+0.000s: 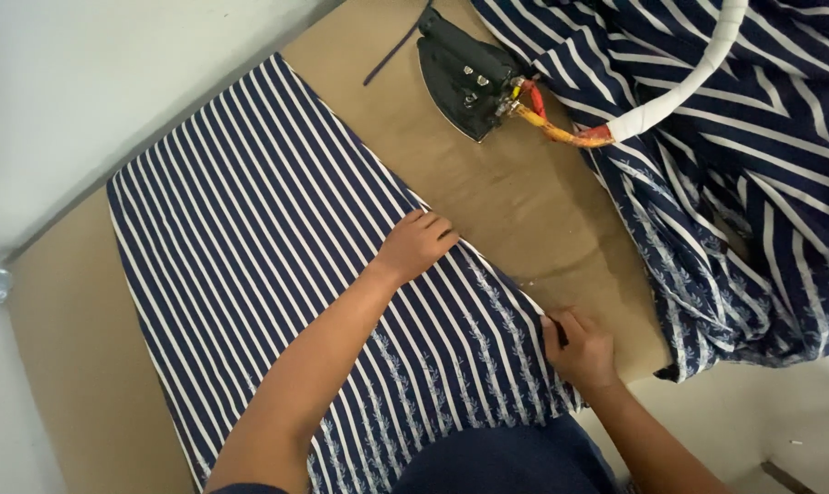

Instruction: Ironing and smoothing out striped garments on a professional pressing table using a steam iron.

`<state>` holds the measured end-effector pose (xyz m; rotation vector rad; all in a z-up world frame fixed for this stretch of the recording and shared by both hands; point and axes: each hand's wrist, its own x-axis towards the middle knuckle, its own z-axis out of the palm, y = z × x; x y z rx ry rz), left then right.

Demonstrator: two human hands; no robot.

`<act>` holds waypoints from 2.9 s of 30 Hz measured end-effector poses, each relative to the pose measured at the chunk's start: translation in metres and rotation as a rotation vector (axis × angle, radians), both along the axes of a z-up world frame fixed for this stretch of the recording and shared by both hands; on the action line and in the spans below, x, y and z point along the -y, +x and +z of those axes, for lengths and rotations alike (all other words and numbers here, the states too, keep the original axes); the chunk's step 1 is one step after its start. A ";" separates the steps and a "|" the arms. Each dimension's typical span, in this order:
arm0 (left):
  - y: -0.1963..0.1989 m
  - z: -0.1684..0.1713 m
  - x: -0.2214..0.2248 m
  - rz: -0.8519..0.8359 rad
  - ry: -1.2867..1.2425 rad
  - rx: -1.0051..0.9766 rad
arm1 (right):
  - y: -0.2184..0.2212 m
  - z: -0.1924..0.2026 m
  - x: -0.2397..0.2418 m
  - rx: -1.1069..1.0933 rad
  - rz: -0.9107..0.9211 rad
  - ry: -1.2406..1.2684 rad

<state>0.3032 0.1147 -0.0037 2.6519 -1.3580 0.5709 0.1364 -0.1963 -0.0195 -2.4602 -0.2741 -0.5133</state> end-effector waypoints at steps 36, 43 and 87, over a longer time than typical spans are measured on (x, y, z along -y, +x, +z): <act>0.017 0.041 -0.014 -0.045 0.146 -0.062 | 0.000 0.007 0.001 -0.009 0.013 0.043; 0.032 0.023 -0.004 -0.071 0.065 0.092 | -0.003 -0.006 0.003 -0.021 0.007 0.059; 0.022 -0.014 -0.012 0.078 0.065 -0.199 | -0.003 -0.001 0.006 -0.083 0.033 0.082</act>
